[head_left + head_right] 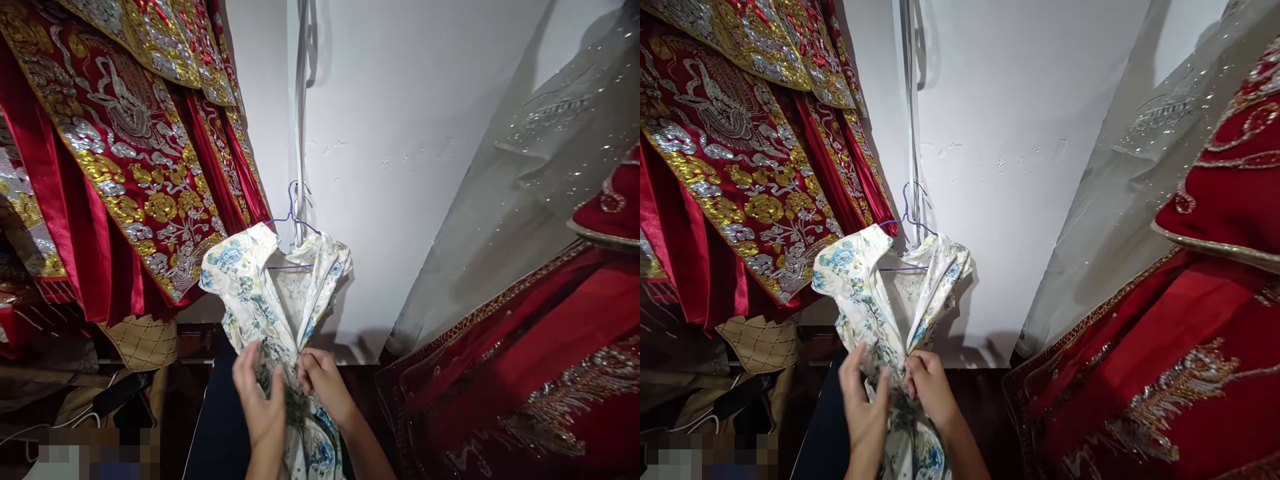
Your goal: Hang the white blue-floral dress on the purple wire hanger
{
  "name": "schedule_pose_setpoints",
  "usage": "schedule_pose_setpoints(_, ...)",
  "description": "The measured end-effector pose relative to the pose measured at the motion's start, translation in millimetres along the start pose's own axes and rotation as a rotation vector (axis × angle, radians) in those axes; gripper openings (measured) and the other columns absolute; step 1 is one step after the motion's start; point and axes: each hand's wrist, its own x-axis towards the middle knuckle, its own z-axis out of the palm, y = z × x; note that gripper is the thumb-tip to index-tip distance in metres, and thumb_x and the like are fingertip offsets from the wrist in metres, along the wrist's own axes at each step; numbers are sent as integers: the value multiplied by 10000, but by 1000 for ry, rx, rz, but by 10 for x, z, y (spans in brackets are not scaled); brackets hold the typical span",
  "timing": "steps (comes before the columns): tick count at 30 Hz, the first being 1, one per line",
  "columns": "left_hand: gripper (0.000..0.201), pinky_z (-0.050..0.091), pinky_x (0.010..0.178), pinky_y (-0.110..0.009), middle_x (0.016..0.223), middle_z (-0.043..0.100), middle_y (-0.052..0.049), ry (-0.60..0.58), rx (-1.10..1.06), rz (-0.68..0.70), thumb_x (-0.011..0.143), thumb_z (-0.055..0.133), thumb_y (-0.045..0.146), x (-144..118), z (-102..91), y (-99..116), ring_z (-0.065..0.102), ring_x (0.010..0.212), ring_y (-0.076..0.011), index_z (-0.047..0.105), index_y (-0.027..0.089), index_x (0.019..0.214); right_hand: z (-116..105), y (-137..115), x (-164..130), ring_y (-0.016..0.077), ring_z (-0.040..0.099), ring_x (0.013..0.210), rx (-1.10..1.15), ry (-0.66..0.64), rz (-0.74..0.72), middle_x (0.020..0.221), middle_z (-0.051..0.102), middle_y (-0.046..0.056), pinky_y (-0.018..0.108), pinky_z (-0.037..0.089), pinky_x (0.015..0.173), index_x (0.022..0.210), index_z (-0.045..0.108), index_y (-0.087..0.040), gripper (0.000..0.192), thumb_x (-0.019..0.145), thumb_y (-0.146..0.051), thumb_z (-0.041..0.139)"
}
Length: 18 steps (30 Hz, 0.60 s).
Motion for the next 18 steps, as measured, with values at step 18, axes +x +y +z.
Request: schedule_pose_setpoints(18, 321, 407, 663, -249, 731, 559, -13, -518, 27, -121, 972, 459, 460, -38, 43, -210, 543, 700, -178, 584, 190, 851, -6, -367, 165, 64, 371, 343, 88, -51, 202, 438, 534, -31, 209, 204, 379, 724, 653, -149, 254, 780, -393, 618)
